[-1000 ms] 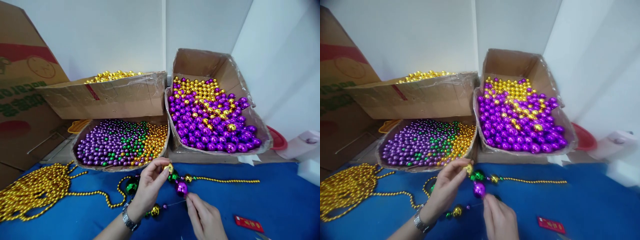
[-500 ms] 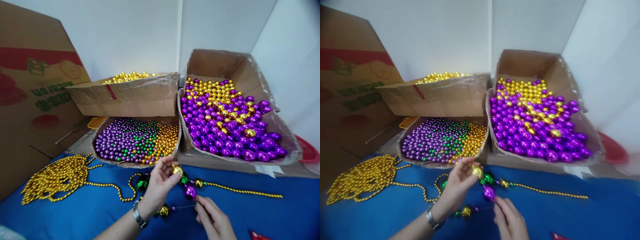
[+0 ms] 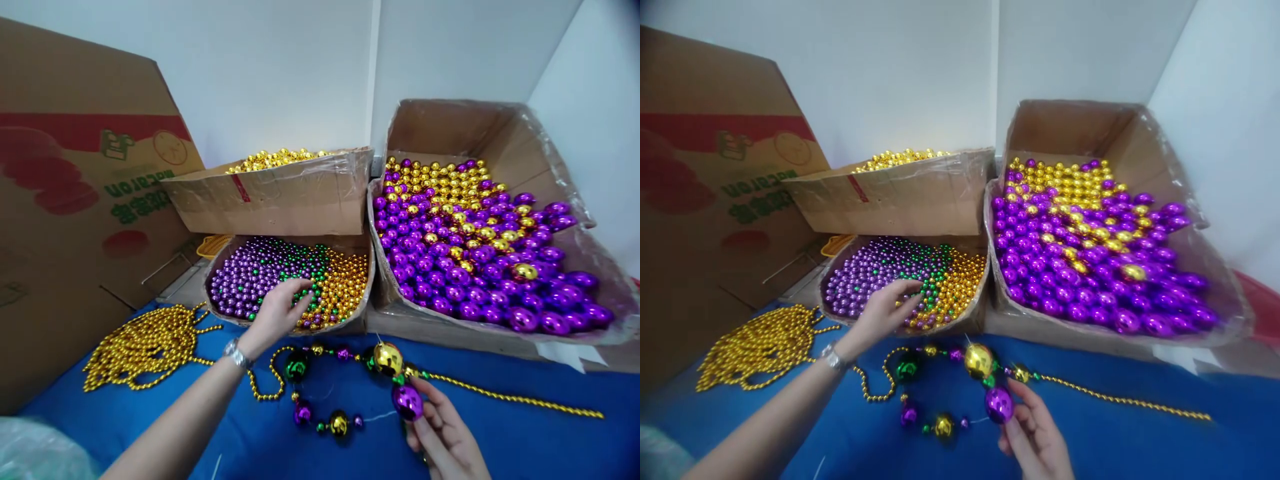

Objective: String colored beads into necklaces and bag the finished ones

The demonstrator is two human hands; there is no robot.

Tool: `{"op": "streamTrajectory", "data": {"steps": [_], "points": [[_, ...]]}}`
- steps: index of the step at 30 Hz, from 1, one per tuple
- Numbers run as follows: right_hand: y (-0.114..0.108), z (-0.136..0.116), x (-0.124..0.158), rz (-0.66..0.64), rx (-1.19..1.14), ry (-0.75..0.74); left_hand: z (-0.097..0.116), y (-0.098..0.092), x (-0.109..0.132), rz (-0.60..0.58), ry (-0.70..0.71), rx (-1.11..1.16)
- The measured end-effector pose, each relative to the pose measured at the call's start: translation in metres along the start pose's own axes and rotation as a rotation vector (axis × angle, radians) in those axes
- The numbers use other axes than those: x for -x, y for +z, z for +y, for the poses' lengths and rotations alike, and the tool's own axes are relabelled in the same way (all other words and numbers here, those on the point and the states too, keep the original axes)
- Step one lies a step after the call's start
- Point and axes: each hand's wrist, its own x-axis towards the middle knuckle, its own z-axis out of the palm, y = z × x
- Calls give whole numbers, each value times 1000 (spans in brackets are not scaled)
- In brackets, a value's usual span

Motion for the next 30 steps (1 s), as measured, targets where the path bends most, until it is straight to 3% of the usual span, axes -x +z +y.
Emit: {"op": "streamTrajectory", "data": {"steps": [3,6,13,19,24,30], "points": [[2,-3,2,-5,8,-11,-42,0,-22,-36,-26,-201],[0,0,1,-6,29,-19,-60,6,-31,-99,-26,-288],[1,-3,1,-22,0,-12,-60,21,-37,-182,21,-362],[5,-7,2,4,-14,-38,-59,26,-43,-172,23,-274],[7,-7,3,8,4,-47,-30,20,-36,-137,19,-66],[10,-10,3,15,40,-69,23,15,-14,-177,-220,860]]}}
